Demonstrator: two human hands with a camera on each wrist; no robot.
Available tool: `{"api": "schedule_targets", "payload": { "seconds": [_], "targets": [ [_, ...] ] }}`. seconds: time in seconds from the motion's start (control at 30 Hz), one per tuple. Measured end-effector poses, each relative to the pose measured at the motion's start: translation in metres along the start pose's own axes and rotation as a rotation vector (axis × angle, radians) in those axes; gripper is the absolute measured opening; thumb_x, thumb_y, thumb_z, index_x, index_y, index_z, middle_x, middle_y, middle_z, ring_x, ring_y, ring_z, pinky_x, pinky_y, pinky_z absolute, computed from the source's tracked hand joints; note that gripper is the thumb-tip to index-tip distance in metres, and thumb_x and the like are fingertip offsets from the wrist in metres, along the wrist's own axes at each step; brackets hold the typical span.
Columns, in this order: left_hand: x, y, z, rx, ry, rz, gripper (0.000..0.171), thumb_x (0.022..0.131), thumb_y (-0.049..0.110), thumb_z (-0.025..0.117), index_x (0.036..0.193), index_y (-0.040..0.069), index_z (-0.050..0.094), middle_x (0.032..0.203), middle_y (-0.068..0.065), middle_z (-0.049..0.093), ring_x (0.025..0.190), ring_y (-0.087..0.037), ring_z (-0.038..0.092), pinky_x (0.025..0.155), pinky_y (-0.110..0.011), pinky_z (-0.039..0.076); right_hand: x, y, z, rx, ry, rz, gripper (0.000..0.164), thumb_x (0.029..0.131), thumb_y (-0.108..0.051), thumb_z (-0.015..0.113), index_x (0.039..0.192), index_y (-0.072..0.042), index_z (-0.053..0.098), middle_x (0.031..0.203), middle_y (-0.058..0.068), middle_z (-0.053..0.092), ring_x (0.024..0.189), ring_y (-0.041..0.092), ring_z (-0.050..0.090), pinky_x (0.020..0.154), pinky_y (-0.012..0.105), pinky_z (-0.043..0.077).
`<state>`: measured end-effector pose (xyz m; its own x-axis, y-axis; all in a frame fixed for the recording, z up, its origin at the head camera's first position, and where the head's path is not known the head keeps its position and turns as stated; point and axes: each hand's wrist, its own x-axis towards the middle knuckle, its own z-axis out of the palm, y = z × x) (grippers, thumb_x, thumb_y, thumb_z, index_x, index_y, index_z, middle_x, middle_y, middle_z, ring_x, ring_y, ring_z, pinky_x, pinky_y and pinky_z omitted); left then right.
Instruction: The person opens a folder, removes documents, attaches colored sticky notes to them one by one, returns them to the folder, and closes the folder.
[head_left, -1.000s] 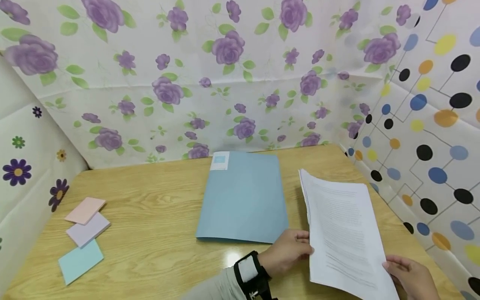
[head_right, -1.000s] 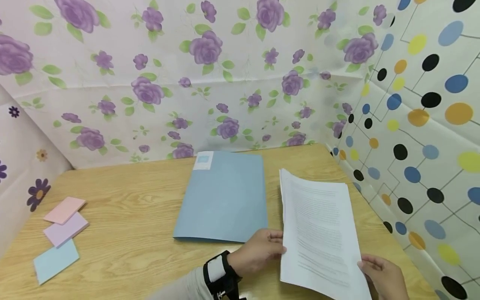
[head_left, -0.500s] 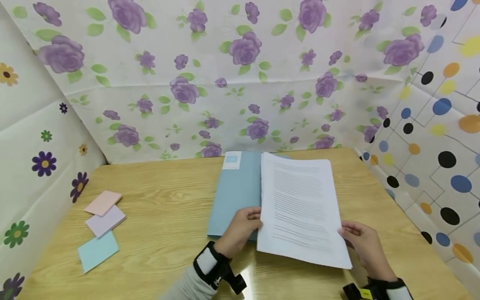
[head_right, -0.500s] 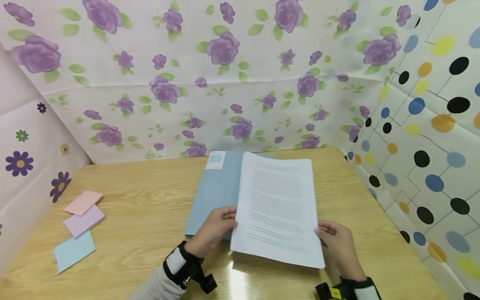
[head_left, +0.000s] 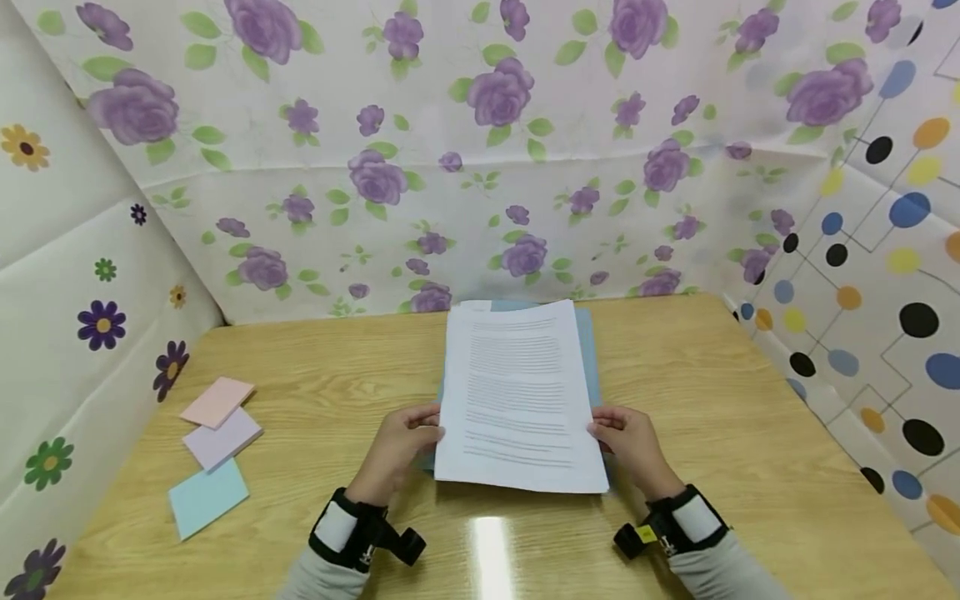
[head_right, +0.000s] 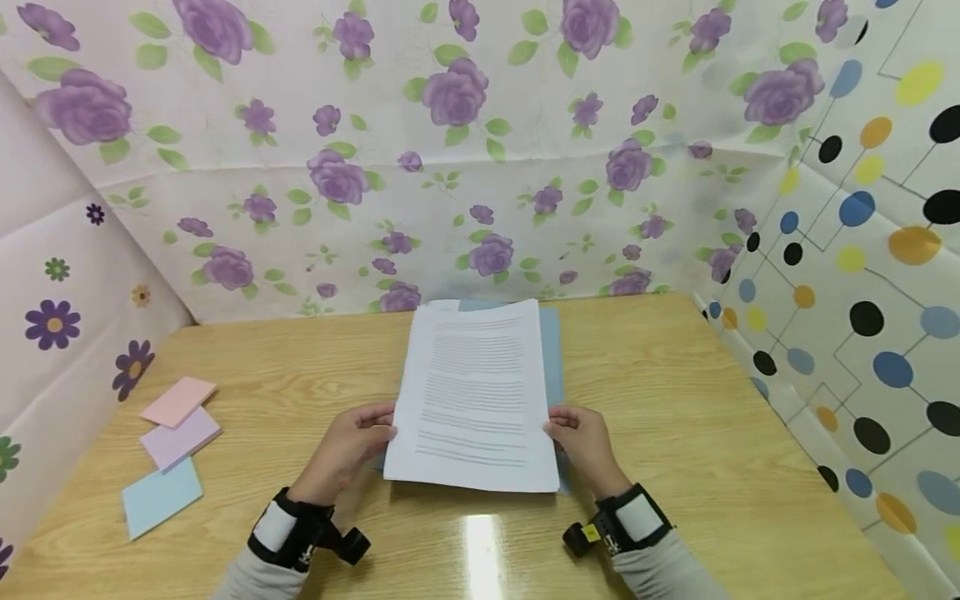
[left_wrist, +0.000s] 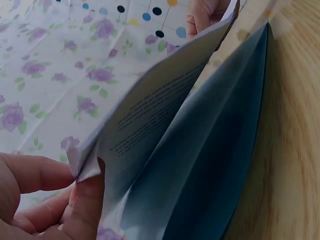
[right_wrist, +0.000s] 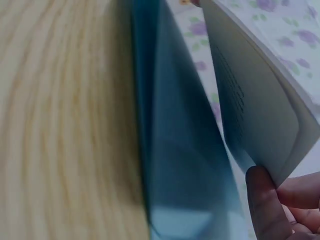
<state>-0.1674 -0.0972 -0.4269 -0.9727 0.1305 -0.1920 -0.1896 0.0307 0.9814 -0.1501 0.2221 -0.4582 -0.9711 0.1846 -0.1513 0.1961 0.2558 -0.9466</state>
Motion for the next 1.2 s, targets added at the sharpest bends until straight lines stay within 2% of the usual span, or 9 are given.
{"api": "schedule_targets", "payload": {
  "seconds": [0.23,0.47,0.63,0.8,0.97,1.1,1.2],
  "targets": [
    [0.0,-0.006,-0.017,0.045,0.007,-0.025,0.042,0.091,-0.013,0.057,0.133,-0.019,0.055,0.09,-0.003,0.06,0.085,-0.01,0.058,0.071,-0.017,0.054,0.008,-0.003,0.018,-0.038,-0.014,-0.059,0.025,0.095,0.007,0.063,0.117,0.018,0.065,0.093,0.016,0.07,0.077,0.007,0.061,0.064,0.017,0.053],
    [0.0,-0.009,-0.028,0.111,0.049,-0.067,0.04,0.092,-0.012,0.06,0.131,-0.017,0.058,0.093,-0.007,0.065,0.08,-0.007,0.061,0.068,-0.017,0.055,0.017,-0.004,0.028,-0.061,-0.034,-0.041,0.024,0.092,0.008,0.065,0.113,0.017,0.067,0.09,0.017,0.071,0.074,0.007,0.062,0.064,0.019,0.055],
    [0.0,-0.016,-0.032,0.098,0.089,-0.092,0.038,0.091,-0.013,0.061,0.129,-0.019,0.058,0.092,-0.008,0.066,0.08,-0.008,0.062,0.066,-0.017,0.055,0.021,-0.005,0.027,-0.099,-0.07,-0.035,0.025,0.092,0.005,0.066,0.114,0.017,0.068,0.094,0.022,0.073,0.074,0.009,0.066,0.066,0.024,0.058],
    [-0.001,-0.024,-0.036,0.09,0.107,-0.123,0.037,0.091,-0.014,0.061,0.127,-0.021,0.058,0.09,-0.008,0.066,0.078,-0.008,0.061,0.066,-0.017,0.055,0.022,-0.002,0.012,-0.182,-0.067,-0.049,0.027,0.093,0.002,0.066,0.116,0.017,0.067,0.103,0.028,0.072,0.083,0.014,0.069,0.071,0.025,0.059],
    [-0.002,-0.028,-0.038,0.095,0.127,-0.118,0.036,0.091,-0.013,0.062,0.126,-0.021,0.059,0.093,-0.01,0.068,0.077,-0.007,0.062,0.066,-0.018,0.055,0.024,0.0,-0.014,-0.248,-0.089,-0.041,0.039,0.096,-0.004,0.064,0.128,0.019,0.059,0.121,0.034,0.065,0.102,0.028,0.069,0.077,0.024,0.056],
    [0.0,-0.029,-0.036,0.079,0.135,-0.123,0.036,0.091,-0.013,0.062,0.126,-0.021,0.059,0.093,-0.01,0.069,0.077,-0.006,0.063,0.066,-0.018,0.055,0.025,0.0,-0.032,-0.224,-0.149,0.02,0.048,0.102,-0.008,0.057,0.139,0.02,0.047,0.133,0.039,0.057,0.112,0.037,0.068,0.083,0.03,0.058],
    [0.002,-0.029,-0.034,0.073,0.131,-0.127,0.036,0.091,-0.013,0.061,0.126,-0.021,0.059,0.097,-0.016,0.071,0.077,-0.007,0.064,0.066,-0.019,0.055,0.026,0.001,-0.039,-0.162,-0.21,0.07,0.052,0.105,-0.008,0.053,0.145,0.021,0.038,0.142,0.041,0.049,0.122,0.043,0.063,0.094,0.036,0.059]
  ]
}}
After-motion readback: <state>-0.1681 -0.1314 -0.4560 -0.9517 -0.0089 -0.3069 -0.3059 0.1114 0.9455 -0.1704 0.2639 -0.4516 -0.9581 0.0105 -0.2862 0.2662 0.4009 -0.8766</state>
